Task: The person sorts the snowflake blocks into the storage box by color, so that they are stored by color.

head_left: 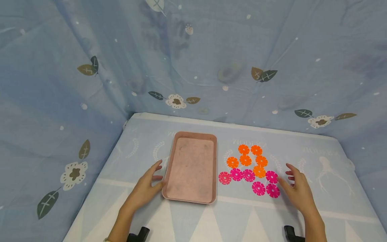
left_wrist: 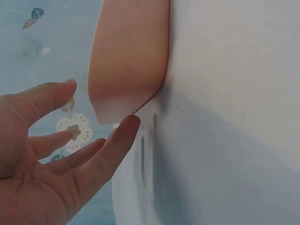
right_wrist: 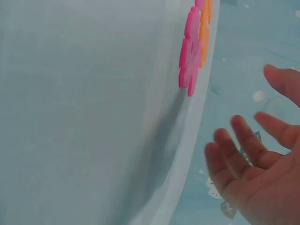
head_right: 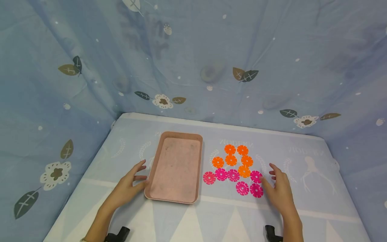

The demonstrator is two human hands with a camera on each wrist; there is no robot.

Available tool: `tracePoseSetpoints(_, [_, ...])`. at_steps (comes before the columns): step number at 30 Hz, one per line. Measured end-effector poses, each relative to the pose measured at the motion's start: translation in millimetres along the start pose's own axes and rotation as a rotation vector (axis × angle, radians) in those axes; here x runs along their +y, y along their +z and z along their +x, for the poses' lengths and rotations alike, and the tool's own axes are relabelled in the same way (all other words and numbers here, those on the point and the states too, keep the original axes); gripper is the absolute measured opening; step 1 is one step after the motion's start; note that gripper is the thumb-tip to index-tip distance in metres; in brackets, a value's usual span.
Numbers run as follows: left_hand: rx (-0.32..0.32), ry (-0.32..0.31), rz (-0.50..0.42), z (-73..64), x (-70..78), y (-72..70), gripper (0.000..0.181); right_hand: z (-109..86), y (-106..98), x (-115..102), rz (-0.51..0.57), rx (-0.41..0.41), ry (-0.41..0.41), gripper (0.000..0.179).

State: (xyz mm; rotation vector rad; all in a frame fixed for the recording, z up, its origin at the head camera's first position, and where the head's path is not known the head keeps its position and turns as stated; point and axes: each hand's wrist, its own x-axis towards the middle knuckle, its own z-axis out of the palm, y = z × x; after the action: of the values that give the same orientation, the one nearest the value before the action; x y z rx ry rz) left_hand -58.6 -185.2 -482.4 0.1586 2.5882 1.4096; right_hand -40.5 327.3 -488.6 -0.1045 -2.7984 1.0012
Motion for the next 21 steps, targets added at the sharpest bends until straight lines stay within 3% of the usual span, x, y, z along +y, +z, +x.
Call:
tracePoseSetpoints(5, [-0.029, -0.052, -0.027, -0.6, -2.2, 1.3, 0.074, 3.3, -0.2, 8.6, 0.046, -0.145, 0.072, 0.064])
tracePoseSetpoints(10, [-0.060, -0.072, -0.116, -1.9, -6.2, 2.1, 0.068, 8.7, 1.0, 13.7, 0.082, -0.249, 0.170, 0.066])
tracePoseSetpoints(14, [-0.079, -0.084, -0.179, -2.0, -8.7, 2.7, 0.064, 13.3, 2.8, 17.4, 0.076, -0.289, 0.194, 0.064])
tracePoseSetpoints(21, [-0.105, -0.084, -0.237, 0.3, -12.7, 3.3, 0.053, 18.8, 6.4, 24.6, 0.043, -0.308, 0.170, 0.058])
